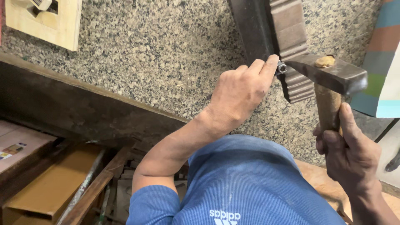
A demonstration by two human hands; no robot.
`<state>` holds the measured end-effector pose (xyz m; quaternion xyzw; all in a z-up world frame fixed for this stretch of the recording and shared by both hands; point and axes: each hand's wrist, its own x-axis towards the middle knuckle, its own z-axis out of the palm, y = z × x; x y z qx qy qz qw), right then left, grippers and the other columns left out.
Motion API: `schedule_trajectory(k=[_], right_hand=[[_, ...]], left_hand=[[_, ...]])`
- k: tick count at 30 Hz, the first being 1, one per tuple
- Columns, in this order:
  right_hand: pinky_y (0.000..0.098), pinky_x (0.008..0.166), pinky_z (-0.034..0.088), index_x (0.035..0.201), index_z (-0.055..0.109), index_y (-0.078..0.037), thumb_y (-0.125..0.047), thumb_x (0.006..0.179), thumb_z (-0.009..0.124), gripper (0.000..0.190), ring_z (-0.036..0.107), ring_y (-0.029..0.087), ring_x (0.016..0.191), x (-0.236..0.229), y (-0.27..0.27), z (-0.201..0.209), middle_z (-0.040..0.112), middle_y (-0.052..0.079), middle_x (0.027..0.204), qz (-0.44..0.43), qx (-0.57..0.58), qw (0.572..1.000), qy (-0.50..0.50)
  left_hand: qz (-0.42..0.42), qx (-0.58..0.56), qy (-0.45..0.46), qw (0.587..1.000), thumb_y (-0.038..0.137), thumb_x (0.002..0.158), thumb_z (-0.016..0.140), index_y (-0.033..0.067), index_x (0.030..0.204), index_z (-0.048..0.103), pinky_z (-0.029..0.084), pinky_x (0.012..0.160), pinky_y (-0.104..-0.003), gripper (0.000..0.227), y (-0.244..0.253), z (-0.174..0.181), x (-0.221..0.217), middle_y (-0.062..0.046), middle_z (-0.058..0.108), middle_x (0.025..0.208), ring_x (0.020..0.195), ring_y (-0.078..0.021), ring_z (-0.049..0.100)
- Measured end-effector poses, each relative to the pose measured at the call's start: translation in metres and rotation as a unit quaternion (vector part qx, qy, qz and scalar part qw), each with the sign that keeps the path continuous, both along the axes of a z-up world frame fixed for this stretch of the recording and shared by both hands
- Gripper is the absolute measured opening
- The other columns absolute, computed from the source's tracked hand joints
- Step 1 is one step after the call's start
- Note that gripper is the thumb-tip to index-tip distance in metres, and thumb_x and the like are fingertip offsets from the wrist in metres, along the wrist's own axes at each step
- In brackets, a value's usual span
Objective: The person picks up a small metal pin and a hammer, then walks to a workbench. They place the pin on an anvil and repeatedly strike it with the hammer to shape or flatten it.
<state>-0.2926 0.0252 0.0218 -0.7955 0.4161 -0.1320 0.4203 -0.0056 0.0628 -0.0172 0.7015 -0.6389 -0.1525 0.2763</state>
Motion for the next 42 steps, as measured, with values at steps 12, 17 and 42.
schedule_trajectory(k=[12,17,42], right_hand=[[0.0224,0.058,0.053,0.164,0.039,-0.014,0.004,0.111,0.048,0.056,0.06,0.009,0.067,0.002,0.002,0.001,0.067,0.013,0.097,-0.021,0.028,0.997,-0.072],[0.0226,0.056,0.052,0.162,0.037,-0.013,0.003,0.11,0.047,0.056,0.06,0.01,0.066,-0.001,0.001,0.0,0.068,0.013,0.099,-0.017,0.019,0.998,-0.062],[0.0235,0.057,0.053,0.157,0.038,-0.011,-0.006,0.106,0.05,0.052,0.059,0.012,0.072,0.0,-0.002,0.0,0.068,0.009,0.093,-0.03,0.041,0.992,-0.117]], left_hand=[[0.003,0.005,-0.012,1.0,0.018,0.1,0.063,-0.001,0.135,0.057,0.058,0.06,-0.035,0.04,0.005,0.003,0.004,-0.01,0.066,0.094,0.075,-0.0225,0.072],[0.008,-0.001,-0.035,0.999,0.017,0.101,0.061,-0.0002,0.135,0.058,0.058,0.062,-0.034,0.038,0.009,0.005,0.006,-0.009,0.066,0.095,0.076,-0.022,0.072],[0.003,0.025,-0.024,0.999,0.017,0.1,0.063,-0.0003,0.134,0.059,0.057,0.062,-0.036,0.039,0.015,0.013,0.011,-0.009,0.065,0.095,0.076,-0.0223,0.071]])
